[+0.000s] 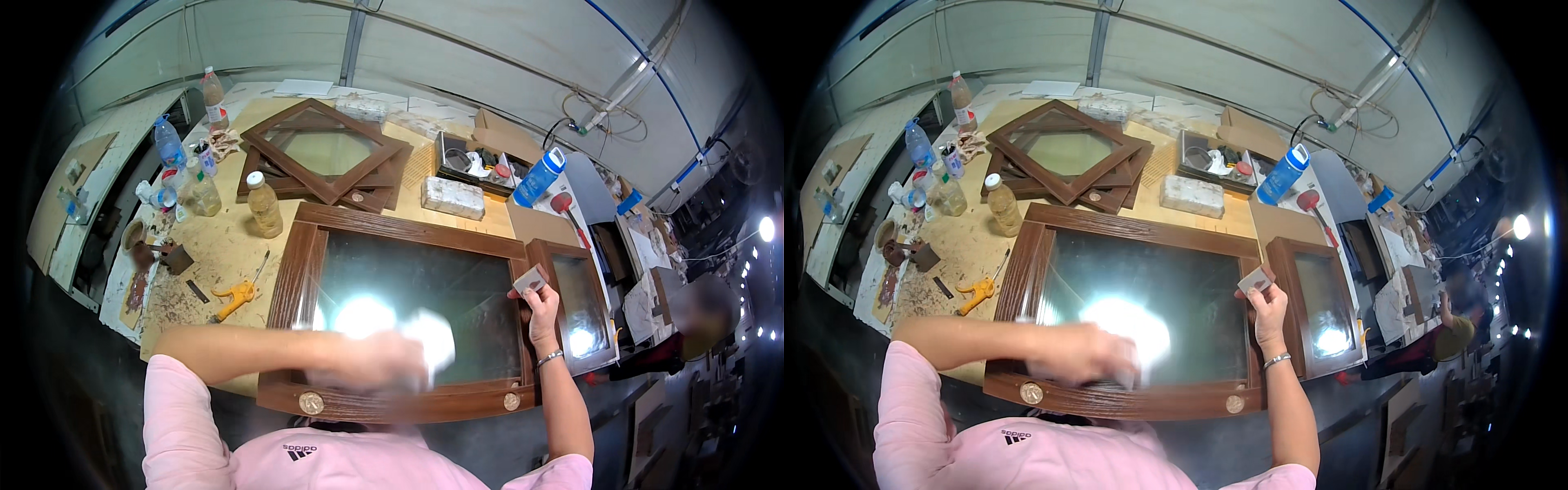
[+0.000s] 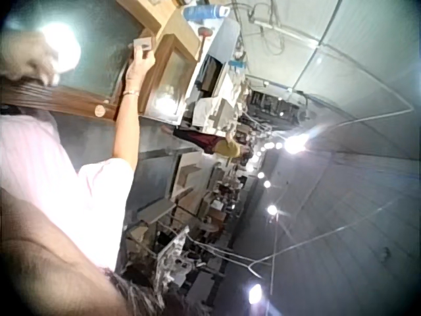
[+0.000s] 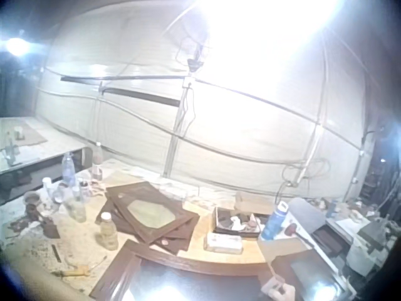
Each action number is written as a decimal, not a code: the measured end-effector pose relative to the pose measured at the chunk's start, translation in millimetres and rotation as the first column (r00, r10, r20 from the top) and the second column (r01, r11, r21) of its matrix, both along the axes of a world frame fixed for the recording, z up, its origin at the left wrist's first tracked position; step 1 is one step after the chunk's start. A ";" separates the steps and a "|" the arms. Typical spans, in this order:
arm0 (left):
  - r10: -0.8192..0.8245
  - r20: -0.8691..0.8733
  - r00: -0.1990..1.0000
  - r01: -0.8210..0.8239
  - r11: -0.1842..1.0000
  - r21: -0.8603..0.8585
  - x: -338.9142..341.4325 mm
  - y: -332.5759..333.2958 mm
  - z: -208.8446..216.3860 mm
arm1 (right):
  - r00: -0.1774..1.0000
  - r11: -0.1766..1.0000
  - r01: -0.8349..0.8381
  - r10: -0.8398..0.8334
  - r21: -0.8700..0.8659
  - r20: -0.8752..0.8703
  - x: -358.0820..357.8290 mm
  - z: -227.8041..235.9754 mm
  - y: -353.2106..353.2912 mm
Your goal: The person wipes the glass and wooden frame of a cabinet door with a white cloth and a small abrasive pad. They repeatedly rub the frame edges and glass surface, occasionally switching the pad between hands and adjusting the cloth. The person works on a single frame throughout the clip, moving it slightly on the workbench to access different areas.
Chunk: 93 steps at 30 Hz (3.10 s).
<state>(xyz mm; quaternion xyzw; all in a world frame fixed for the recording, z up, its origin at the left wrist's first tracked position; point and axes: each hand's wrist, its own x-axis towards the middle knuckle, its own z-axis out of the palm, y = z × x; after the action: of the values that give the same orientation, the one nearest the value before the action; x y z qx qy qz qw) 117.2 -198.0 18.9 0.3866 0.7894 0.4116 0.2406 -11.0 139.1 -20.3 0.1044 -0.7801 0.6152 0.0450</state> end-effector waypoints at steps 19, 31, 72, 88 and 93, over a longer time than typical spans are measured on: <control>0.131 -0.346 0.929 -0.095 0.988 0.119 -47.8 55.2 36.8 | 0.995 0.981 -0.095 0.100 -0.169 0.020 21.0 24.7 -13.9; 0.382 0.504 0.774 -0.629 0.558 0.542 -9.4 27.7 31.5 | 0.780 0.756 -0.506 0.606 -0.415 0.155 99.0 49.2 -102.8; 0.760 0.589 0.276 -0.805 -0.152 0.573 80.5 -63.9 9.9 | 0.616 0.534 -0.095 0.695 0.840 -0.372 152.7 12.9 -21.1; 0.675 0.310 0.669 -0.738 0.556 0.383 -108.3 108.4 45.5 | 0.605 0.613 -0.380 0.731 0.692 -0.316 115.5 14.1 8.4; 0.660 -0.055 0.749 -0.637 0.740 0.216 -169.1 169.2 29.8 | 0.626 0.690 -0.312 0.666 0.653 -0.404 114.2 8.6 11.6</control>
<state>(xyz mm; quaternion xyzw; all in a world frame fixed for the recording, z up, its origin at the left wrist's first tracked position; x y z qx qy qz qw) -51.9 -28.9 48.6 0.1333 0.8470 0.5146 -0.0055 103.2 150.6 -11.7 0.5241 -0.7937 0.2957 0.0890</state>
